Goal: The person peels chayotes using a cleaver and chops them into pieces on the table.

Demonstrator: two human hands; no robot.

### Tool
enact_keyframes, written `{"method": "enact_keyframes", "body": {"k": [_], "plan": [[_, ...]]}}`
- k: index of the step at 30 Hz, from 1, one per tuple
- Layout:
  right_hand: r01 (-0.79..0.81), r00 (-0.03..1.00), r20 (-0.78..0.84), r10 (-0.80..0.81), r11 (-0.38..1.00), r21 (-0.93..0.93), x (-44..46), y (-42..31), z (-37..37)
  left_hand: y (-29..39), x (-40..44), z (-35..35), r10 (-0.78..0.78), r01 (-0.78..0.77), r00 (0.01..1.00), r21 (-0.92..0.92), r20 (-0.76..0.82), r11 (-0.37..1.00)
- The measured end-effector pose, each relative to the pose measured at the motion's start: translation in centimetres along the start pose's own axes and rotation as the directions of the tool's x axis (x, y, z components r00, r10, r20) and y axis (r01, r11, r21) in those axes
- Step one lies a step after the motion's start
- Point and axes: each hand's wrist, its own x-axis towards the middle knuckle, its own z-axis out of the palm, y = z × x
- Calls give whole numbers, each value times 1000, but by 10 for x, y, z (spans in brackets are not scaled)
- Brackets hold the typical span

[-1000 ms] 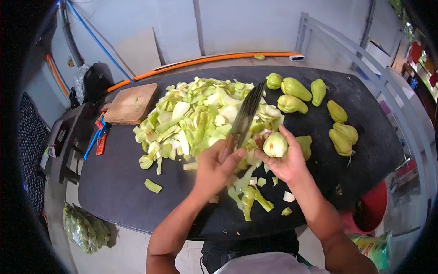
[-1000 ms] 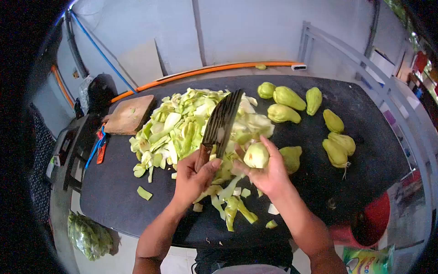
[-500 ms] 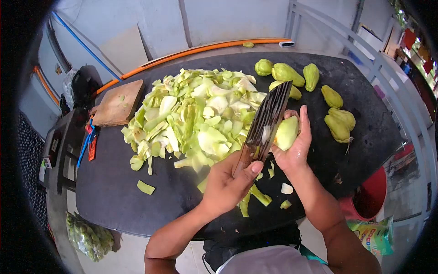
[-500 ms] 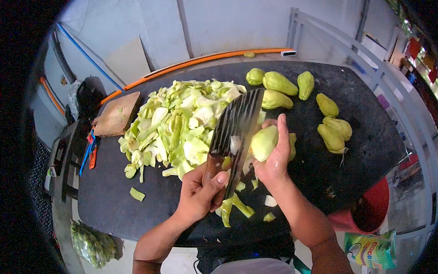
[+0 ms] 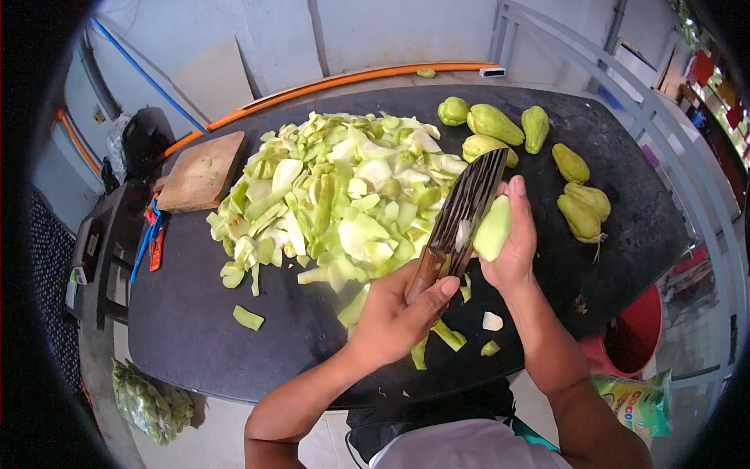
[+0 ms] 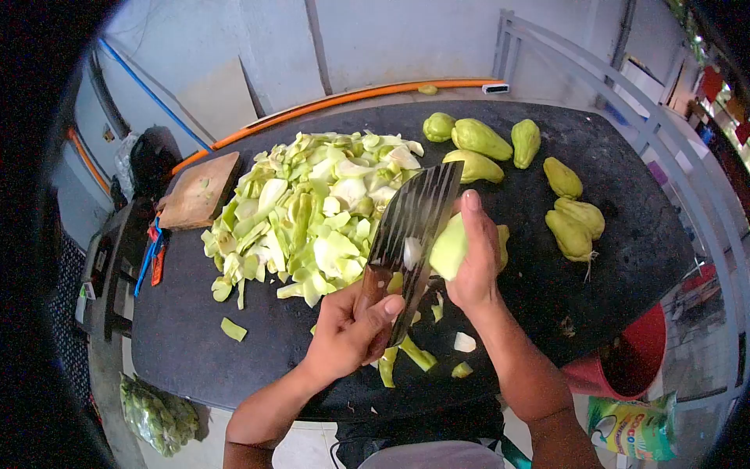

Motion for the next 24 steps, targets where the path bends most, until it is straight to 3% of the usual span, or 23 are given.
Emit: {"method": "enact_keyframes", "body": {"k": [4,7,8,11,12,15,19,22,23,24], "plan": [[-136,983,114,146,987,-89,1,-16,3,4,3,-15,-100,104,994,-90,40,991],[-229,950,244,195,966,118,5,-15,-9,3,4,-16,-144,149,989,-171,42,974],[-192,974,136,180,978,83,3,-13,-4,1,4,-14,-158,163,987,-175,41,971],[-174,974,125,187,978,-112,2,-22,5,0,5,-9,-183,190,982,-232,48,954],[-205,967,135,217,974,-101,3,-21,4,0,6,-9,-179,187,982,-236,54,954],[-65,987,-131,97,972,227,1,-2,21,-6,7,-4,-129,133,991,-227,32,965],[-243,964,94,247,968,-54,2,-19,11,-15,10,-7,-104,111,994,-203,43,973],[-191,977,-75,200,975,117,-1,-8,22,-15,11,3,-15,17,1000,-174,12,985],[-184,972,-118,205,969,164,-2,-8,25,-17,11,1,-56,60,998,-187,25,981],[-265,963,21,268,960,-94,1,-15,12,-19,12,-2,-93,99,995,-198,39,975]]}}
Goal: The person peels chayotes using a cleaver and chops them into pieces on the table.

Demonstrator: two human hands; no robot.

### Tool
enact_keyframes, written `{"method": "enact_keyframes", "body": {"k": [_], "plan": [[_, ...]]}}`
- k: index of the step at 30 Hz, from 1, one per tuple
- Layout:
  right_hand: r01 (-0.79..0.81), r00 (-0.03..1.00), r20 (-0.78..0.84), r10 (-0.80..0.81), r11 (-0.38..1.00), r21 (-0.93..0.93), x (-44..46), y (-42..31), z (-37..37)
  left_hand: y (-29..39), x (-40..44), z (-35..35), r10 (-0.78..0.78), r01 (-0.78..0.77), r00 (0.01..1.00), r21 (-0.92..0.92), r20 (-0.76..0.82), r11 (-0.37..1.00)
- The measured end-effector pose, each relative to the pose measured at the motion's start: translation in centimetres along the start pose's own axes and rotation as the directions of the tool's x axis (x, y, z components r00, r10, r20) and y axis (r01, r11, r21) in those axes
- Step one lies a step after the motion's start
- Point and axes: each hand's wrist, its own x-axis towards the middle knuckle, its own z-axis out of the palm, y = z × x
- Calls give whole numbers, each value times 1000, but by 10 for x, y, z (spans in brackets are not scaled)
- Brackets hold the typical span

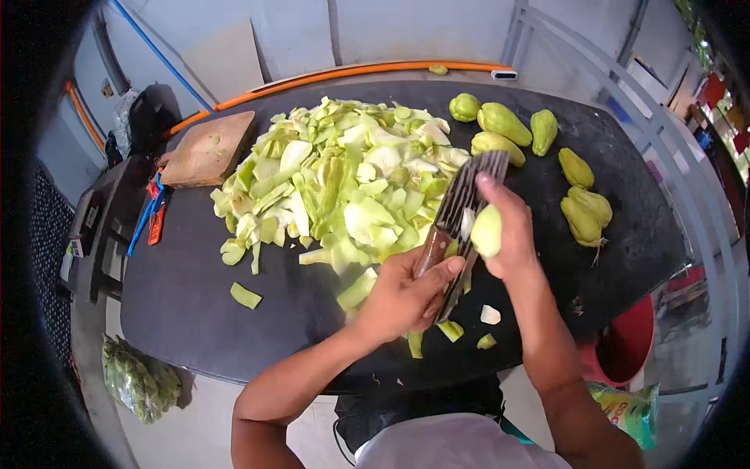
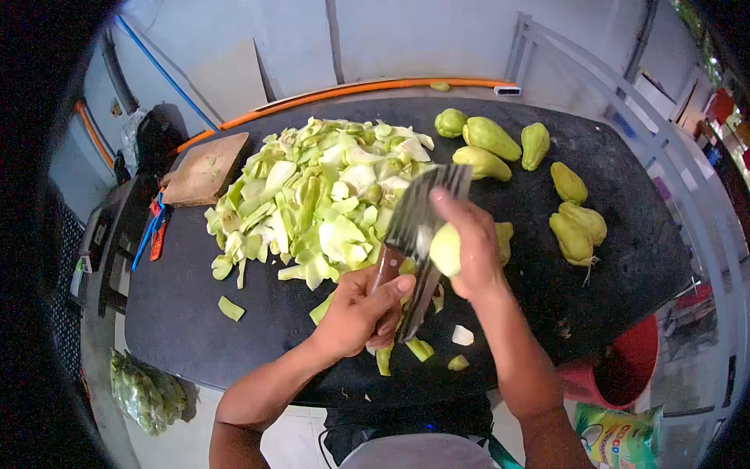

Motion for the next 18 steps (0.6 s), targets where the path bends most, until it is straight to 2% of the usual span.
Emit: {"method": "enact_keyframes", "body": {"k": [3,7,8,11,12,15,16,18], "plan": [[111,970,-237,-47,957,267,-2,10,18,-1,2,1,-27,27,1000,-23,1,999],[-54,998,-28,57,992,117,5,10,-1,-5,4,2,-44,43,999,-29,-12,999],[39,995,-94,-20,977,212,1,11,9,-4,4,2,-45,44,999,-33,-9,998],[-53,998,-9,55,987,154,6,11,1,0,3,1,-62,62,998,-41,6,997],[-53,998,18,52,998,30,4,4,0,-1,3,1,-71,71,997,-47,14,996],[92,988,-146,-53,956,279,2,10,13,1,2,3,-61,62,998,-47,12,997],[62,993,-110,-34,963,264,1,11,11,2,2,3,-52,52,999,-38,8,998],[-46,999,-3,47,994,98,2,3,2,4,0,1,-79,80,997,-20,25,997]]}}
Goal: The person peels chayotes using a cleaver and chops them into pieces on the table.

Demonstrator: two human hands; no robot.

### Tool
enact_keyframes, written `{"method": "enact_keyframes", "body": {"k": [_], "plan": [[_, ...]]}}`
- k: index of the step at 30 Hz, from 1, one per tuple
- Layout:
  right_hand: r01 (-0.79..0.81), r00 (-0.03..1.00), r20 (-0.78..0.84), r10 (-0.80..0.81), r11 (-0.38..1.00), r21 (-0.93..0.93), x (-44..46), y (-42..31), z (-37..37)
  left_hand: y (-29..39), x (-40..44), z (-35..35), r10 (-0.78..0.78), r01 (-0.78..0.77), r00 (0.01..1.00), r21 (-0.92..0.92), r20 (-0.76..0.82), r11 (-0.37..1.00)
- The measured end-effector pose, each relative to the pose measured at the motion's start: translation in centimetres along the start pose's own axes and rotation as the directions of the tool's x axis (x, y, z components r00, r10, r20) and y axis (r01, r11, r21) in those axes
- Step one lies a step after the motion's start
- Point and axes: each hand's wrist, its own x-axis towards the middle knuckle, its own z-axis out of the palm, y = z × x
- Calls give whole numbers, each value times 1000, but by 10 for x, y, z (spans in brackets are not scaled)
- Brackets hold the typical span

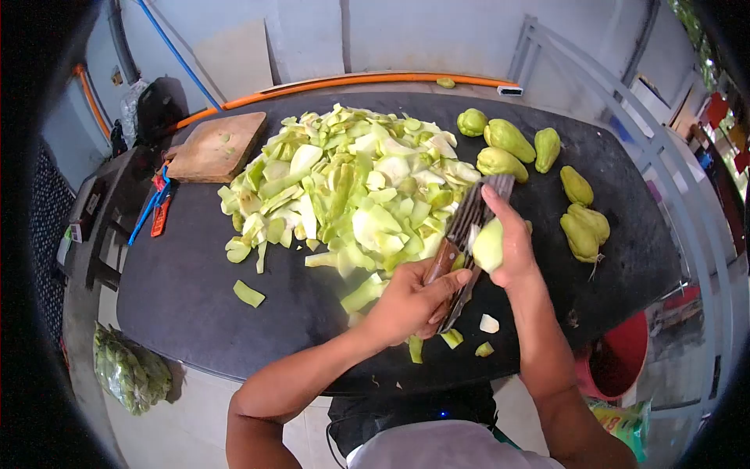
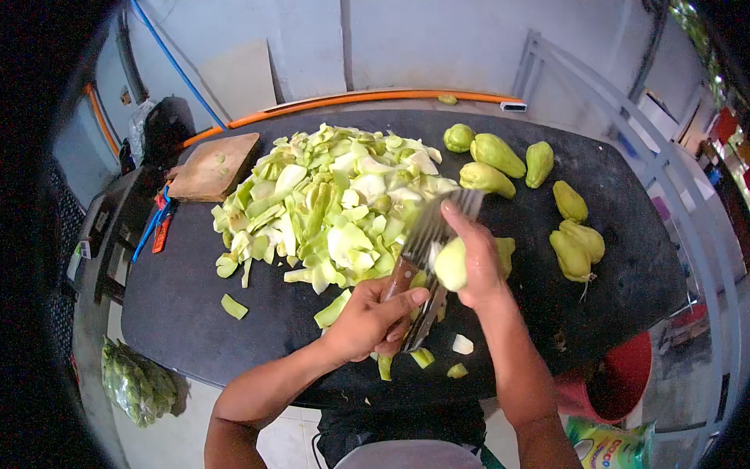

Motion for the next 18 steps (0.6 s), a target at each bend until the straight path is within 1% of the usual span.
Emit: {"method": "enact_keyframes", "body": {"k": [1,2,5,6,7,9,10,13,14,17,18], "plan": [[-47,998,44,51,995,-93,1,-4,-4,0,0,-1,-11,11,1000,5,9,1000],[-44,997,61,48,997,-57,2,-2,-5,-2,1,-1,15,-15,1000,10,10,1000],[87,996,-32,-82,970,226,2,10,4,-6,3,-2,70,-70,997,28,11,997],[94,996,-30,-89,957,275,4,12,1,-7,3,-1,85,-85,996,34,9,996],[48,999,2,-49,977,210,6,12,-2,-6,3,-1,100,-100,995,39,6,994],[-38,998,49,35,996,75,6,5,1,-3,1,-1,42,-42,999,17,11,999],[-22,1000,-1,22,996,-85,-1,-1,3,-2,0,-1,11,-11,1000,5,16,1000],[57,998,-36,-51,979,194,-2,7,7,-8,4,-1,62,-62,998,8,14,998],[54,998,-45,-46,978,203,0,8,7,-8,3,0,51,-51,999,6,6,999],[-16,999,-29,17,998,52,7,10,0,-5,4,0,21,-21,1000,11,-7,1000],[17,997,-82,-8,994,105,6,12,2,-3,5,0,8,-8,1000,15,-10,1000]]}}
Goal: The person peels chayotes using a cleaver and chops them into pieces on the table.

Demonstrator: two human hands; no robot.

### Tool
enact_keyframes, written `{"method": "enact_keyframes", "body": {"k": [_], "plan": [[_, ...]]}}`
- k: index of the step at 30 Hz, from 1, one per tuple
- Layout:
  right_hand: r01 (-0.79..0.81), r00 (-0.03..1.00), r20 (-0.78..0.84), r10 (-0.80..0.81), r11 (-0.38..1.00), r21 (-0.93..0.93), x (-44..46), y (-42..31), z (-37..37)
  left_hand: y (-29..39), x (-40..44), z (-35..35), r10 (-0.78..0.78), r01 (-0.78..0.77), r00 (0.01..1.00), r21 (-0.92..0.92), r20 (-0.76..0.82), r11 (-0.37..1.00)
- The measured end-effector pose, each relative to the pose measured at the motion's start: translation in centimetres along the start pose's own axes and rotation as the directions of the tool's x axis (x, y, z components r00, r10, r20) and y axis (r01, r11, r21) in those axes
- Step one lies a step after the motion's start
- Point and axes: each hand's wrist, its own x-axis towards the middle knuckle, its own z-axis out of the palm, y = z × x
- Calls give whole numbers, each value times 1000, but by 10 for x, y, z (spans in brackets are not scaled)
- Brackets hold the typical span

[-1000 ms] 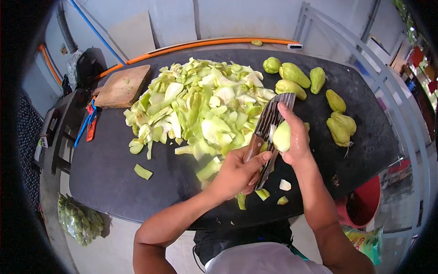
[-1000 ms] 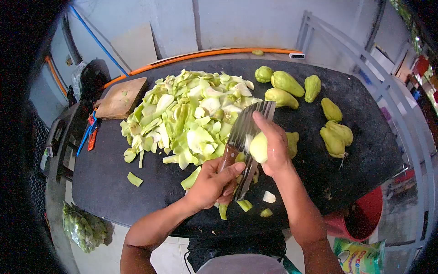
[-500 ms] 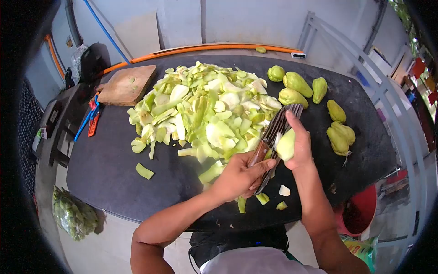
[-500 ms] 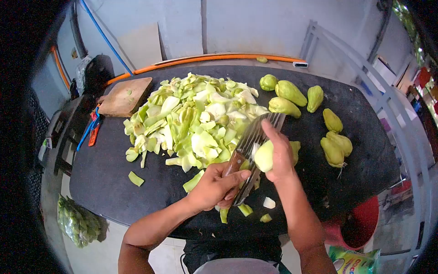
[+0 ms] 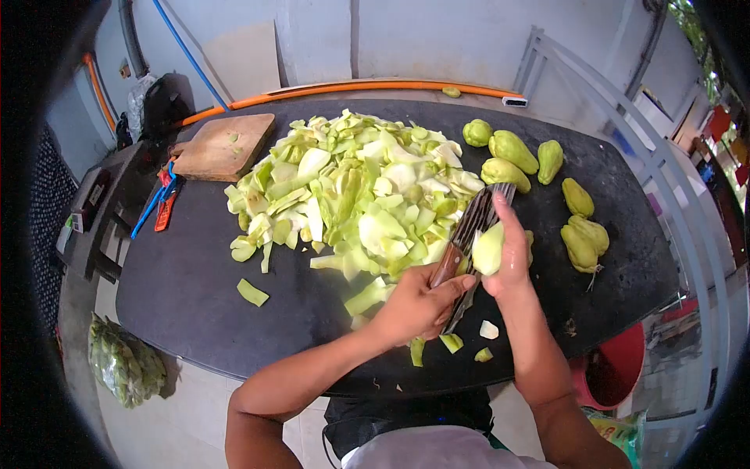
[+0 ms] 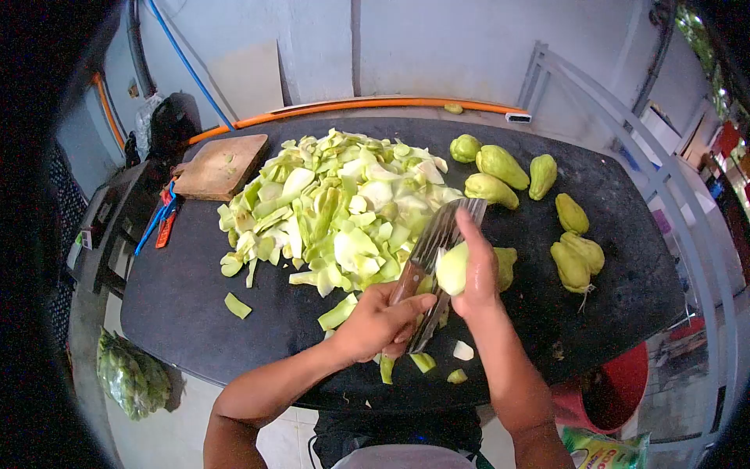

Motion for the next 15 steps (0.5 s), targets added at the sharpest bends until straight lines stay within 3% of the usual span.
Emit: {"method": "enact_keyframes", "body": {"k": [2,5,7,10,13,14,15], "plan": [[64,993,-107,-53,992,107,-5,7,7,-1,0,0,-5,4,1000,15,9,1000],[-69,996,57,68,997,21,-7,0,9,-5,0,-1,45,-47,999,51,29,998],[7,1000,10,-8,999,52,-9,0,12,-10,2,1,90,-92,996,64,22,994],[115,992,-59,-110,988,103,2,12,3,-15,8,0,293,-244,953,364,-84,899],[-27,996,-82,43,982,186,-11,10,15,3,-1,3,523,-358,846,622,-100,697],[-88,994,-49,102,969,231,-11,10,13,6,-2,-1,458,-264,874,638,-159,724],[-140,983,-69,170,939,314,-13,8,13,10,-3,-5,476,-271,860,624,-184,732]]}}
